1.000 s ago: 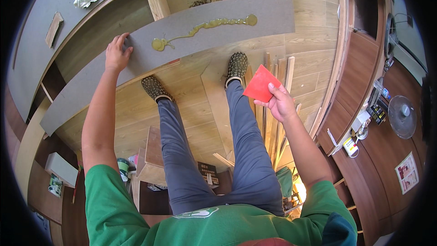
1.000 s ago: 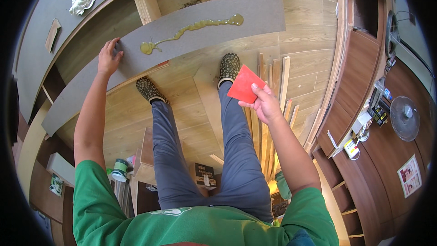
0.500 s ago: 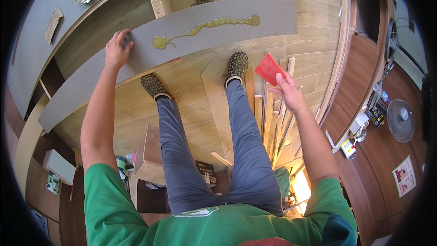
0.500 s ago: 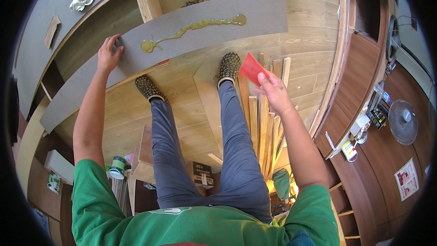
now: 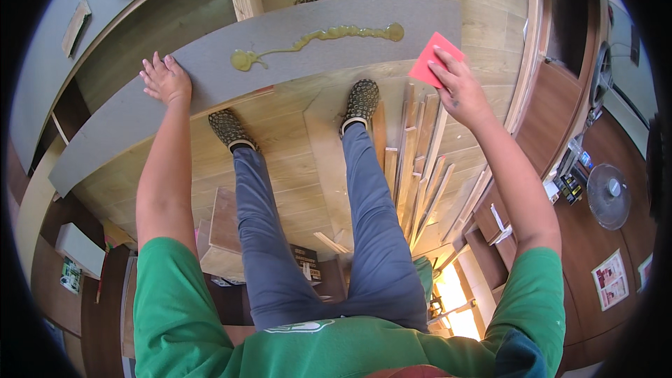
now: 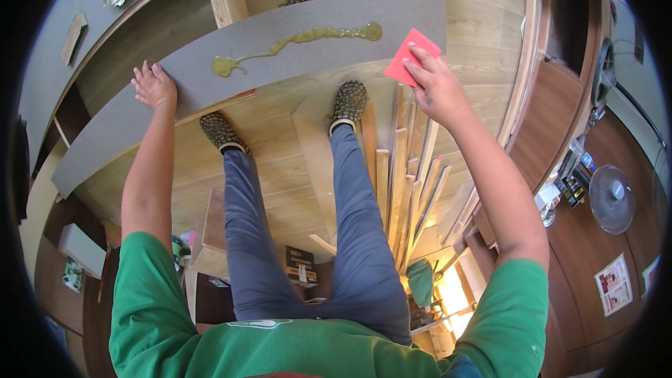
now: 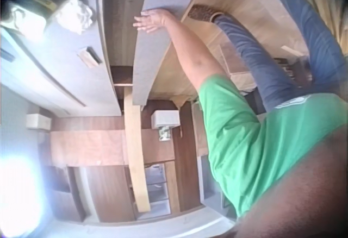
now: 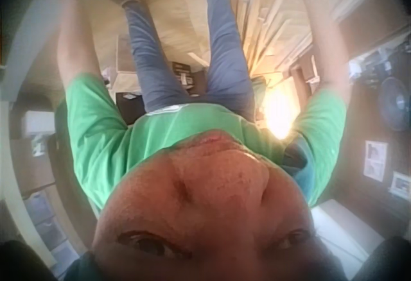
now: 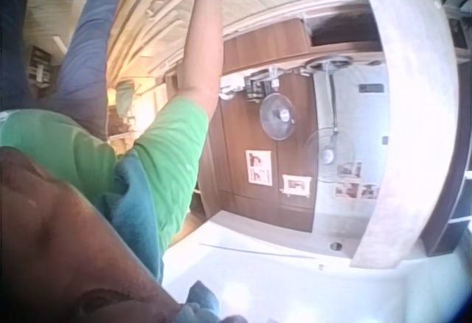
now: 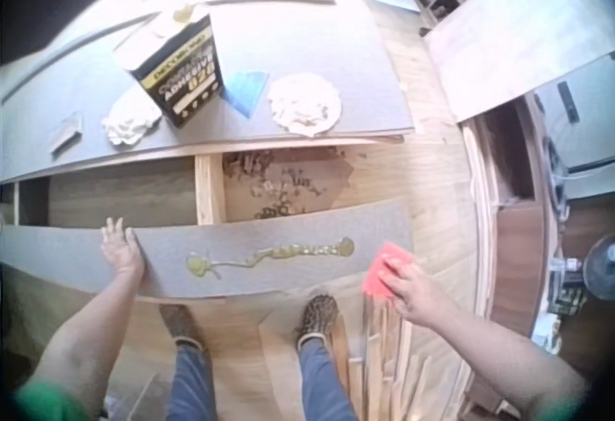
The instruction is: The person pours liquid adhesive from a metal container onto a wooden plank and uses a red scraper to spread the adhesive across the surface.
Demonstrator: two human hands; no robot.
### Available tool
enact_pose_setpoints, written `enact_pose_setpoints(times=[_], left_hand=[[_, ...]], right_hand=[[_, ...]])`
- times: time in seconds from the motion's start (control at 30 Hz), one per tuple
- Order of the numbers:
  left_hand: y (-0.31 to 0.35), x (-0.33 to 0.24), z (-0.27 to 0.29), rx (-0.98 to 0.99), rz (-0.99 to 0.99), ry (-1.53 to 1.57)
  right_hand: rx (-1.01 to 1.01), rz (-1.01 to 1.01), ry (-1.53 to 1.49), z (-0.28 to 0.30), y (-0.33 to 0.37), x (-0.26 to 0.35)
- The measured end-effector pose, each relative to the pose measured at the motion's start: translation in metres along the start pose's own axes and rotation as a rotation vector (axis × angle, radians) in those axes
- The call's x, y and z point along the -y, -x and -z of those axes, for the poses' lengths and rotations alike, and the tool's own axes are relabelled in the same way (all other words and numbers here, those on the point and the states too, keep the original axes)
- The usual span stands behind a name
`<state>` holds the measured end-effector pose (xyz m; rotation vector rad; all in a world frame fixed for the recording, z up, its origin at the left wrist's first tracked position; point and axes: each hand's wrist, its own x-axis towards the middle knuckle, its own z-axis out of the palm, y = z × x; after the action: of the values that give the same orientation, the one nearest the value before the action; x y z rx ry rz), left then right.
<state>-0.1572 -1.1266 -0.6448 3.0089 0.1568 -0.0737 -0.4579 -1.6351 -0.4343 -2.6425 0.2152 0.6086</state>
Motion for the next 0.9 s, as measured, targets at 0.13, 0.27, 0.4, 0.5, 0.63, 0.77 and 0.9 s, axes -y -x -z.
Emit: enact_pose_setpoints(times=[0.13,0.27,0.4,0.5,0.63,0.77,0.9], left_hand=[[0.006,-0.005,-0.004,-0.077,-0.011,-0.020],[0.008,-0.011,0.002,-0.060,-0.006,0.001],[0.010,-0.009,0.000,-0.081,-0.002,0.005],[0.008,-0.009,-0.003,-0.095,-0.008,-0.009],[0.008,-0.003,-0.007,-0.095,-0.007,-0.041],[0.009,-0.006,-0.003,-0.084,-0.002,-0.043],[0.008,-0.009,-0.001,-0.055,-0.002,-0.038]], right_hand=[[0.026,0.062,-0.070,-0.010,-0.028,-0.002],[-0.185,-0.034,-0.105,-0.020,-0.038,-0.011],[-0.572,-0.217,-0.252,-0.011,-0.053,0.010],[-0.413,-0.418,-0.318,-0.018,-0.051,-0.016],[-0.285,-0.497,-0.405,-0.034,-0.059,-0.028],[-0.309,-0.513,-0.385,-0.043,-0.067,-0.037],[-0.318,-0.478,-0.476,-0.055,-0.069,-0.052]])
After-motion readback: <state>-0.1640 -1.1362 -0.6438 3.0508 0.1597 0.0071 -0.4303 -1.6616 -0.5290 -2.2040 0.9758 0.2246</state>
